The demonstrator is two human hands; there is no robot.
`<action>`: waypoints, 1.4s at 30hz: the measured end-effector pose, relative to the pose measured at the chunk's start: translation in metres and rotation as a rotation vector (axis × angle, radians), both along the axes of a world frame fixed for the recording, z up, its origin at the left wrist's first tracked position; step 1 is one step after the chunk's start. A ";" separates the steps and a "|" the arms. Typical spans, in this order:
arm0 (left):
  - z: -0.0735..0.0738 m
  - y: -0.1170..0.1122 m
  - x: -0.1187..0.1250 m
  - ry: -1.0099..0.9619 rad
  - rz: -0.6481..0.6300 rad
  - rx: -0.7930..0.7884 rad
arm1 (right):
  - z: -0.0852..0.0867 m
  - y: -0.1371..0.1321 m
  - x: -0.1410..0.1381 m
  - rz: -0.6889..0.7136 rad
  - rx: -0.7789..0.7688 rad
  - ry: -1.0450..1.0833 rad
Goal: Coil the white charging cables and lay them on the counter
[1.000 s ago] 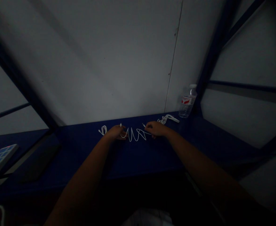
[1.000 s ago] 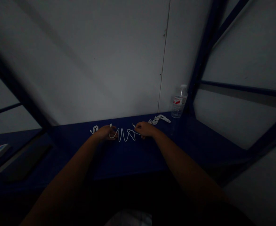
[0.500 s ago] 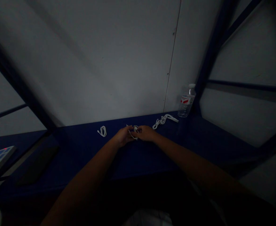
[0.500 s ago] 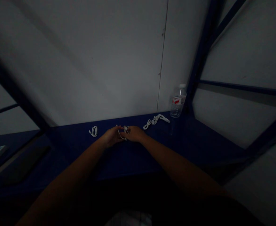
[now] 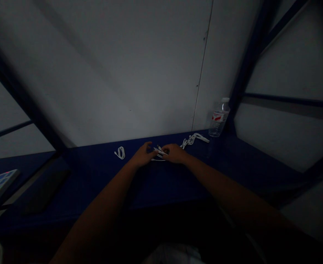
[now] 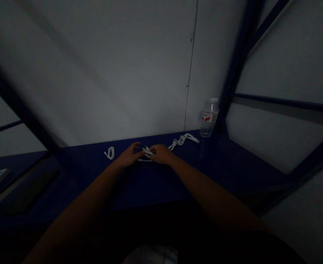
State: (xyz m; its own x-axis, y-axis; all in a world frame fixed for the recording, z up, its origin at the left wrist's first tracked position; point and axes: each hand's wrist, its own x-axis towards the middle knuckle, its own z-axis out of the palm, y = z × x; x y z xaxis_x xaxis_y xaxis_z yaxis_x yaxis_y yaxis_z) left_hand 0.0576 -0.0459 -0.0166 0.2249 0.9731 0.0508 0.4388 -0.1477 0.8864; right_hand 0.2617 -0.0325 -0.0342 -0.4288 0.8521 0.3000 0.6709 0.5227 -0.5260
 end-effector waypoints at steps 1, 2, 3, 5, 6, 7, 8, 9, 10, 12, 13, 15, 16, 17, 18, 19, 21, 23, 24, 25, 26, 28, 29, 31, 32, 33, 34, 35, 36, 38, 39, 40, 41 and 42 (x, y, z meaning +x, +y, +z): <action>0.003 -0.001 -0.004 0.105 -0.030 0.123 | 0.001 0.000 0.001 0.031 0.007 0.009; 0.006 -0.002 -0.007 0.192 -0.075 0.241 | 0.001 0.000 0.002 0.059 0.012 0.016; 0.009 -0.004 -0.009 0.267 -0.131 0.346 | 0.001 0.000 0.003 0.079 0.017 0.022; 0.012 -0.009 -0.009 0.407 -0.266 0.501 | 0.001 0.000 0.003 0.090 0.030 0.025; 0.013 -0.011 -0.007 0.473 -0.335 0.544 | 0.001 0.000 0.003 0.090 0.034 0.020; 0.013 -0.013 -0.005 0.535 -0.389 0.565 | 0.000 0.001 0.003 0.091 0.033 0.012; 0.012 -0.015 -0.003 0.593 -0.421 0.569 | -0.001 0.001 0.003 0.096 0.028 0.001; 0.010 -0.016 0.000 0.645 -0.435 0.565 | -0.002 0.002 0.003 0.102 0.021 -0.011; 0.008 -0.016 0.001 0.691 -0.436 0.558 | -0.002 0.003 0.004 0.110 0.013 -0.021; 0.006 -0.015 0.003 0.766 -0.422 0.544 | -0.003 0.004 0.007 0.137 0.001 -0.029; 0.005 -0.014 0.003 0.794 -0.413 0.539 | -0.003 0.004 0.008 0.155 0.008 -0.032; 0.004 -0.012 0.003 0.828 -0.391 0.526 | -0.003 0.004 0.011 0.183 0.047 -0.047; 0.004 -0.011 0.003 0.836 -0.369 0.513 | -0.002 0.003 0.012 0.192 0.070 -0.056; 0.004 -0.010 0.003 0.835 -0.339 0.499 | -0.001 0.002 0.012 0.198 0.090 -0.061; 0.004 -0.010 0.003 0.823 -0.306 0.489 | 0.000 0.001 0.012 0.206 0.105 -0.062; 0.004 -0.009 0.004 0.802 -0.275 0.486 | 0.001 -0.001 0.012 0.222 0.113 -0.066; 0.003 -0.008 0.004 0.747 -0.238 0.486 | 0.003 -0.004 0.011 0.265 0.130 -0.097; 0.003 -0.008 0.005 0.674 -0.259 0.465 | 0.003 -0.006 0.008 0.267 0.149 -0.150; 0.003 -0.008 0.006 0.631 -0.275 0.434 | 0.003 -0.007 0.006 0.242 0.151 -0.172; 0.003 -0.009 0.006 0.590 -0.282 0.395 | 0.003 -0.008 0.004 0.206 0.149 -0.186; 0.004 -0.010 0.007 0.556 -0.276 0.357 | 0.004 -0.009 0.001 0.172 0.145 -0.197; 0.004 -0.012 0.010 0.530 -0.217 0.305 | 0.004 -0.012 -0.004 0.153 0.135 -0.223; 0.003 -0.013 0.011 0.543 -0.176 0.298 | 0.005 -0.013 -0.006 0.169 0.136 -0.239; 0.002 -0.016 0.014 0.590 -0.123 0.312 | 0.006 -0.015 -0.009 0.227 0.141 -0.259; 0.001 -0.017 0.016 0.608 -0.117 0.318 | 0.007 -0.016 -0.010 0.249 0.143 -0.256; 0.001 -0.018 0.016 0.617 -0.122 0.319 | 0.007 -0.016 -0.010 0.259 0.150 -0.242; 0.001 -0.018 0.017 0.618 -0.135 0.313 | 0.008 -0.017 -0.010 0.262 0.161 -0.222; 0.002 -0.019 0.017 0.612 -0.146 0.304 | 0.009 -0.017 -0.010 0.265 0.177 -0.200; 0.003 -0.019 0.016 0.601 -0.152 0.296 | 0.009 -0.018 -0.009 0.270 0.196 -0.177; 0.006 -0.020 0.014 0.572 -0.167 0.296 | 0.012 -0.019 -0.008 0.289 0.238 -0.122; 0.008 -0.019 0.013 0.543 -0.186 0.295 | 0.013 -0.020 -0.007 0.297 0.256 -0.085; 0.009 -0.019 0.012 0.497 -0.215 0.281 | 0.015 -0.022 -0.006 0.298 0.269 -0.041; 0.010 -0.018 0.011 0.429 -0.248 0.240 | 0.017 -0.024 -0.005 0.289 0.277 0.009; 0.011 -0.018 0.010 0.344 -0.281 0.169 | 0.019 -0.026 -0.004 0.274 0.282 0.059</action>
State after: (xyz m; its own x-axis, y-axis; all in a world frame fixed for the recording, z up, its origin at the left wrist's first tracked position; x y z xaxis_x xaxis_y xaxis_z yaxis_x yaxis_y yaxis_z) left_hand 0.0677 -0.0637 -0.0060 0.5099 0.8565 0.0797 0.6252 -0.4327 0.6495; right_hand 0.2574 -0.0582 -0.0150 -0.6038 0.5893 0.5367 0.4592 0.8076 -0.3701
